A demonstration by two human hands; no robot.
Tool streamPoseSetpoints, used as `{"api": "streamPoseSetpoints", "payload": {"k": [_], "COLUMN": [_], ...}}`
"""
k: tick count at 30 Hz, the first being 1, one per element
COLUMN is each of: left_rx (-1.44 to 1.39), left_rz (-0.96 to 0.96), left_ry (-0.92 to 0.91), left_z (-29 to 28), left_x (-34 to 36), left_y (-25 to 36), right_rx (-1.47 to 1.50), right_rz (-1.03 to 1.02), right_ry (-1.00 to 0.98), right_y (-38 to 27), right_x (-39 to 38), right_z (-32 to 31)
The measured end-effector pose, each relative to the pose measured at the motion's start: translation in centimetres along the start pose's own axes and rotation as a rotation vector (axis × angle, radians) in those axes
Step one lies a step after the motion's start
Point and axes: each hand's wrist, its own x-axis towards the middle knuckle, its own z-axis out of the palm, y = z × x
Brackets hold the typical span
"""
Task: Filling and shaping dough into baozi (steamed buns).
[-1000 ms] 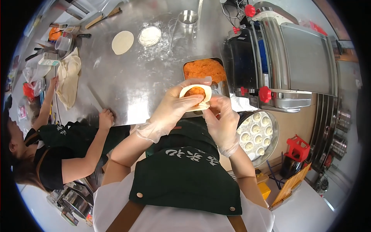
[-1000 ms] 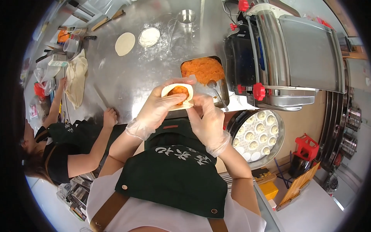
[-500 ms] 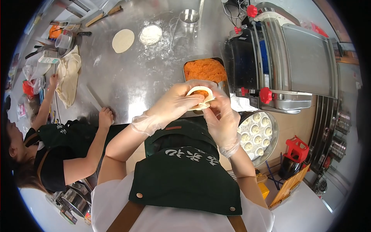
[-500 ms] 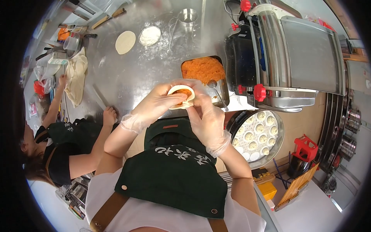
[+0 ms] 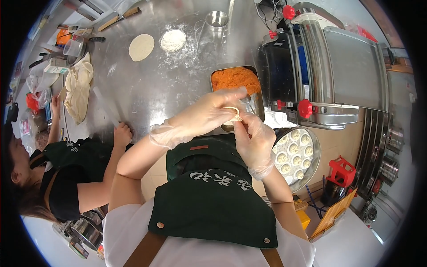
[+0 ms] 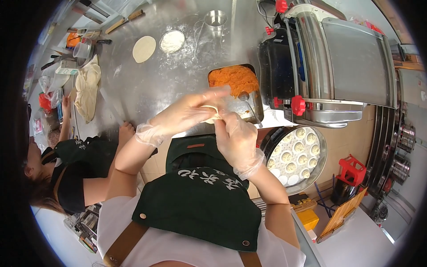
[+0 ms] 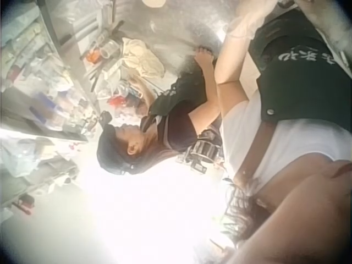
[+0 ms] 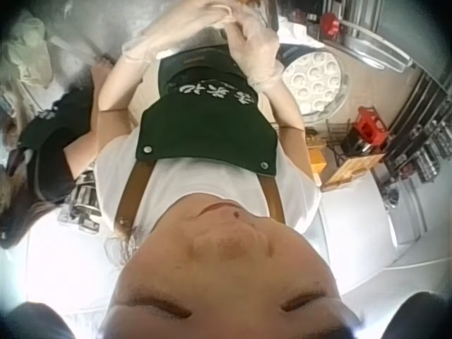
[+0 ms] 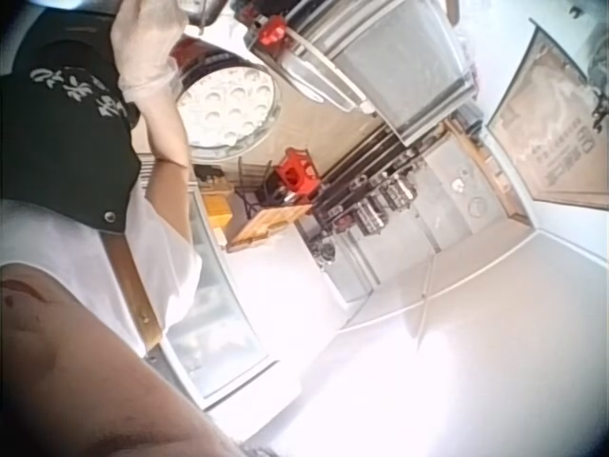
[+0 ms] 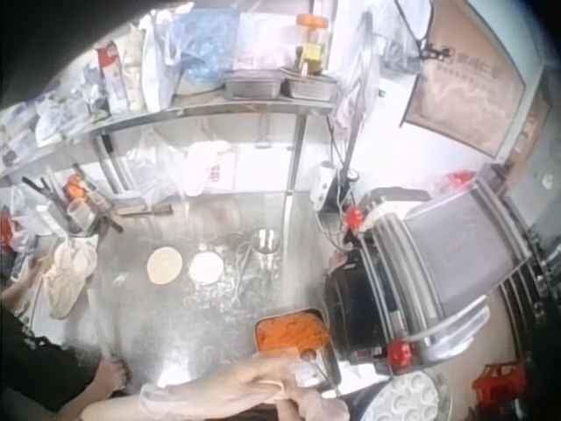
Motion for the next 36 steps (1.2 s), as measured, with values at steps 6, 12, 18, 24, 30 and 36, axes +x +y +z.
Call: {"api": "streamPoseSetpoints", "payload": {"k": [6,12,18,24,30,36], "left_rx": [-0.645,-0.539,-0.426,-0.176,-0.062,0.269], "left_rz": [0.099,0.101,0.088,0.136,0.179,0.266], "left_ry": [0.531,0.558,0.503,0.486,0.492,0.466], "left_z": [4.6,5.0,4.1,3.8,3.6,3.3], "left_x": [0.2,0.7,0.1,0.1,0.0,0.1], "left_y": [-1.5,-2.0,-1.2,-2.2,-2.1,-1.6], "right_rx": [0.147,0.024,-0.133,-0.036,-0.125,-0.101], "right_rz": [0.102,0.168,-0.093,0.045,-0.099,-0.017], "right_ry": [0.108,0.045,0.021,0.049,0.044,0.051], "right_y": [0.5,-0.1,1.0,0.4,0.7,0.5], "right_x": [-0.9,-0.2,-0.2,-0.1,0.2,0.2], "right_z": [1.7,1.2,1.1,1.4,1.2,1.4]}}
